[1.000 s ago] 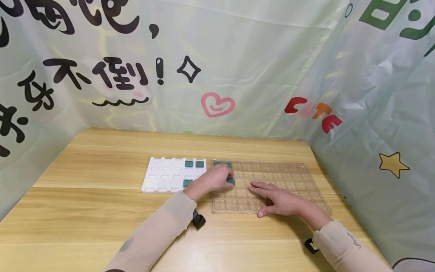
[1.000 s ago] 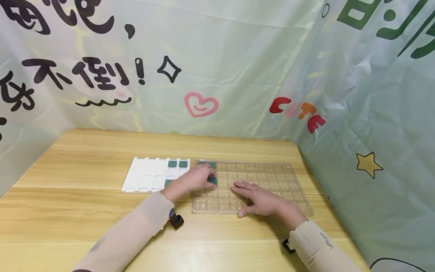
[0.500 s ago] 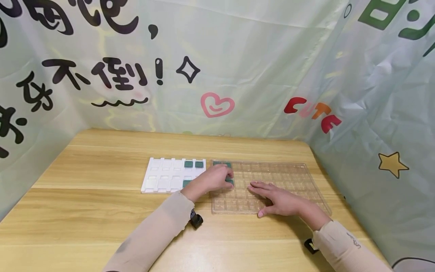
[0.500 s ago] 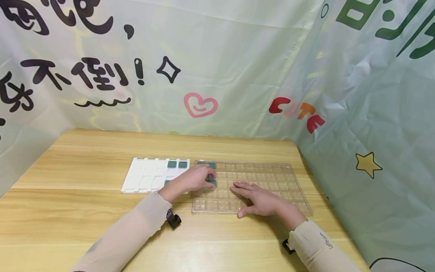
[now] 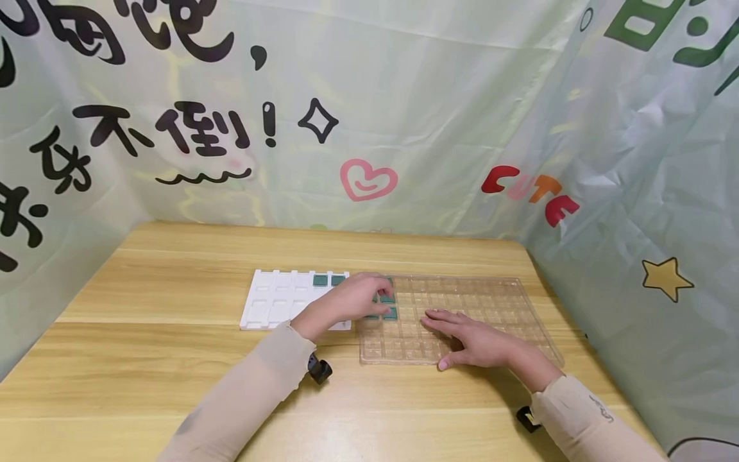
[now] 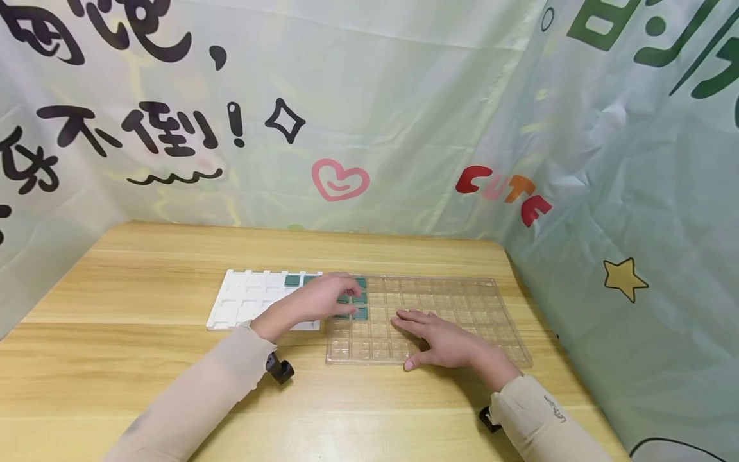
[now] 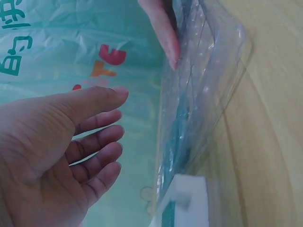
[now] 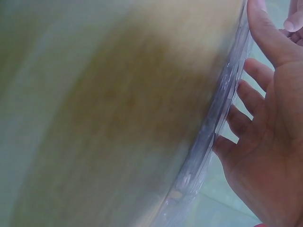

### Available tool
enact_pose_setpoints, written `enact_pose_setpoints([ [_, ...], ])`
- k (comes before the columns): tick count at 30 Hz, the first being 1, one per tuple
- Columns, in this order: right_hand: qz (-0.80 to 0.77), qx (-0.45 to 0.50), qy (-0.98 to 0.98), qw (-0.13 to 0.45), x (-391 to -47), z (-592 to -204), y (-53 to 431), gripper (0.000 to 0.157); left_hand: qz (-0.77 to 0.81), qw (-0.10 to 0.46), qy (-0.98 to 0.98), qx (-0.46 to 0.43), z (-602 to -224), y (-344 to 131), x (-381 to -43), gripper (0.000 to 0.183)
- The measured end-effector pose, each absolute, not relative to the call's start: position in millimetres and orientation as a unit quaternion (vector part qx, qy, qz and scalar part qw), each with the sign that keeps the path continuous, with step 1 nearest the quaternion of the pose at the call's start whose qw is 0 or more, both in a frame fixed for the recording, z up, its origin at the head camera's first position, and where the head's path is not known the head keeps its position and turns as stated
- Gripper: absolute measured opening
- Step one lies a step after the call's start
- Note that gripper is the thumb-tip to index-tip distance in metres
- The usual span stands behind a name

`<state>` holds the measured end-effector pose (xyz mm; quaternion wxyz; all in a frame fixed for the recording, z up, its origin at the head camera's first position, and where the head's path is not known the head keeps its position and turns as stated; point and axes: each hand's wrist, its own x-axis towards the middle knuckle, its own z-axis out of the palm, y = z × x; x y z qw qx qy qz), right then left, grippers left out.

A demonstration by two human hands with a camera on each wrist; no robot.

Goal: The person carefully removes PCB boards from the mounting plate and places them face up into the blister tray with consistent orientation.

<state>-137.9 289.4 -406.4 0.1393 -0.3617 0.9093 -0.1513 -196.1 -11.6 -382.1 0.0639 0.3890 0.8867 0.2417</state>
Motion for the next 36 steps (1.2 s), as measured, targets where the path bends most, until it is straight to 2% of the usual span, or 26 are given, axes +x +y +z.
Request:
enact_pose_setpoints([
  [24,-0.147,-0.355,0.913,0.139,-136.6,-407.2,289.1,0.088,0.250,0.039,0.889,0.381,-383.4,-72.5,-202.1,0.030],
  [36,-0.151,-0.353,0.913,0.141,-136.5,-407.2,288.4,0.088,0.269,0.052,0.897,0.346,-387.4,-98.9,-211.8,0.044],
])
